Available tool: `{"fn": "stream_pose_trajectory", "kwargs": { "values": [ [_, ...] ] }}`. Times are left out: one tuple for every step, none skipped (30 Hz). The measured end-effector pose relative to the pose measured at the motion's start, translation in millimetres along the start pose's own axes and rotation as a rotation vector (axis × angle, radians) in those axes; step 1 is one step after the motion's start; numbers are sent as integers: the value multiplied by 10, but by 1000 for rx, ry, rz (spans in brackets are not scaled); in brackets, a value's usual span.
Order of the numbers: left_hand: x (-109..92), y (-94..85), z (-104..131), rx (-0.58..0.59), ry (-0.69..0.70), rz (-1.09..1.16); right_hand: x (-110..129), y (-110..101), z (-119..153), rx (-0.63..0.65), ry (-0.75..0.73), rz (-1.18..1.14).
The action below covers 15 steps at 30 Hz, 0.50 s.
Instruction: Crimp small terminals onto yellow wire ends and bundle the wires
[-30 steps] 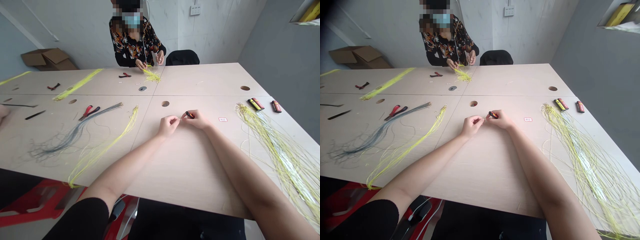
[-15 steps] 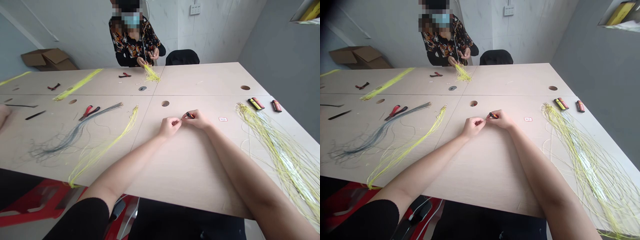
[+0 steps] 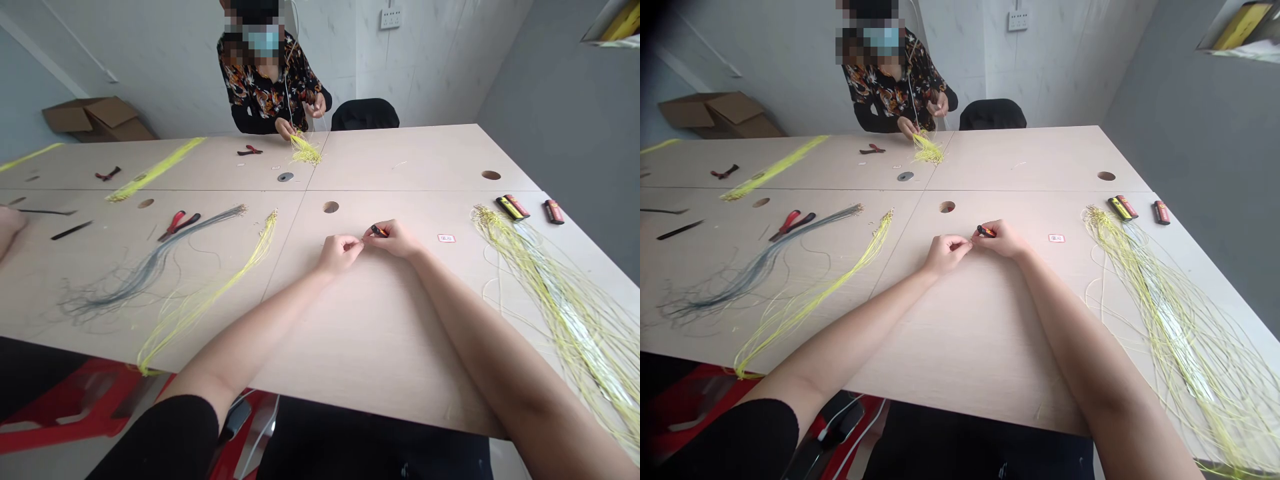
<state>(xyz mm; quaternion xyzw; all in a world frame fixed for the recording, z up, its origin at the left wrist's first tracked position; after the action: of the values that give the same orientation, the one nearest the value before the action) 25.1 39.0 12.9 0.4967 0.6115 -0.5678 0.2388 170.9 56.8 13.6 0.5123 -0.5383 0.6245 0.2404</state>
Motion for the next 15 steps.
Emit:
{"fn": "stream_pose_trajectory", "kwargs": {
  "values": [
    [-2, -2, 2, 1, -4, -2, 1, 2, 0, 3, -5, -1],
    [-5, -4, 4, 0, -5, -3, 3, 3, 1, 6, -9, -1],
    [-8, -6, 5, -2, -4, -4, 5, 3, 1, 7, -12, 0],
    [-11, -7, 6, -4, -3, -4, 6, 3, 0, 9, -14, 2],
    [-11, -7, 6, -4, -3, -4, 7, 4, -1, 10, -16, 4],
    [-10, -6, 6, -3, -3, -3, 7, 4, -3, 11, -18, 4],
    [-6, -4, 5, -1, -5, -4, 8, 4, -5, 13, -23, 3],
    [-2, -2, 4, 1, -8, -4, 10, 5, -7, 15, -29, 2],
    [5, -1, 2, 1, -12, -5, 12, 5, -8, 16, -33, 2],
    [12, 0, 0, 1, -16, -6, 15, 5, -8, 16, -35, 5],
    [19, -1, -2, -1, -23, -4, 19, 4, -7, 15, -35, 10],
    [27, -2, -4, -3, -33, 0, 24, 3, -6, 15, -35, 16],
    [35, -4, -6, -3, -47, 9, 31, 3, -3, 15, -33, 22],
    [42, -5, -8, -2, -64, 22, 38, 2, 0, 14, -31, 26],
    [48, -7, -10, -1, -82, 36, 46, 1, 3, 15, -31, 29]
  ]
}}
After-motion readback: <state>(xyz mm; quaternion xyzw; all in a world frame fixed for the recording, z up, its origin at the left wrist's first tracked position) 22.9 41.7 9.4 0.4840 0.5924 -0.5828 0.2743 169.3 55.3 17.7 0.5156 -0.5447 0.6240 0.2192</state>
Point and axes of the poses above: each hand's wrist, its own z-axis away from the middle knuckle, its own y-axis out of the palm, x = y × z, the point moved 5 cm from there along -z, towards the middle knuckle, and after that the axes turned 2 degrees about z, right-handed, at the moved point
